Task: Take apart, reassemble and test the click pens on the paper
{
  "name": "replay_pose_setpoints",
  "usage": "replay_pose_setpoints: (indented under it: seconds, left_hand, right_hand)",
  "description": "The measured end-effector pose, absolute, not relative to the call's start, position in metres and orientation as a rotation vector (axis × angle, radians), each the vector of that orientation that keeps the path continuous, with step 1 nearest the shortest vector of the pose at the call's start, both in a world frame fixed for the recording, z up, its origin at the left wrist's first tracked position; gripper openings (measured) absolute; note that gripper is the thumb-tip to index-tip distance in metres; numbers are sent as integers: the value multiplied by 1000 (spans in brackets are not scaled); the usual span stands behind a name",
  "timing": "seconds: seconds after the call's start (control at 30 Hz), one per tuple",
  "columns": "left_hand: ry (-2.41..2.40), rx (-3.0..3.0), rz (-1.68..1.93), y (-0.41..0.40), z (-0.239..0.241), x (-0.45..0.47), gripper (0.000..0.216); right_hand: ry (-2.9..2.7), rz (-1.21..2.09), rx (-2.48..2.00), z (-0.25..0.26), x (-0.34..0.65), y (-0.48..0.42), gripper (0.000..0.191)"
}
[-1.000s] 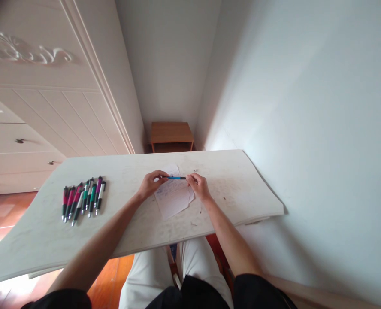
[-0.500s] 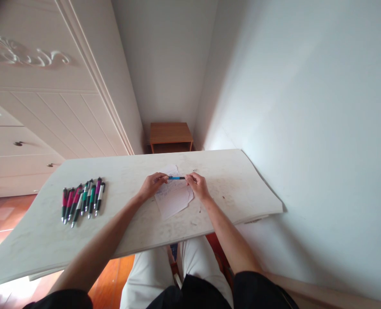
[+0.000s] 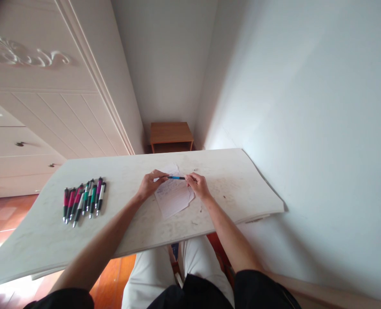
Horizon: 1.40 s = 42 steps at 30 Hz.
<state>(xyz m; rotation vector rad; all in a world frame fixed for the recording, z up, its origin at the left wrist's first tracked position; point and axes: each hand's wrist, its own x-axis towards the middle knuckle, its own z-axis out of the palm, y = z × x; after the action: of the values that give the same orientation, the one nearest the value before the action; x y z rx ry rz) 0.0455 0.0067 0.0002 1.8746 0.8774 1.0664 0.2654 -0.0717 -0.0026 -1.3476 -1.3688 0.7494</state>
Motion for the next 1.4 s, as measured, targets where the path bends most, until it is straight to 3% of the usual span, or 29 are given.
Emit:
replay_pose_setpoints:
  seconds: [0.13,0.37,0.57,0.77,0.97,1.4]
  left_hand:
    - [924,1879,1065,8,1,44,24]
    - [1042,1784,1093,14,2,36,32]
    - [1061,1757,1089,14,4,35,36]
    - [1063,1749,1085,13,4,35,36]
    - [1070,1772,1049,11,3,34,35]
    - [1066,1754,1034,14,2,35,39]
  right_hand:
    - [-1254,929,-1251,-1,267,-69,44]
    - [-1032,1064,-1150,0,277,-59,78]
    - [-853,808,-1240,-11,286,-54,45]
    - [-1150,311,-1521,-23,297,-48,28]
    - [-1604,68,-1763,-31,297,-43,41]
    - [-1704,-17,-1765,-33,295,-45,39]
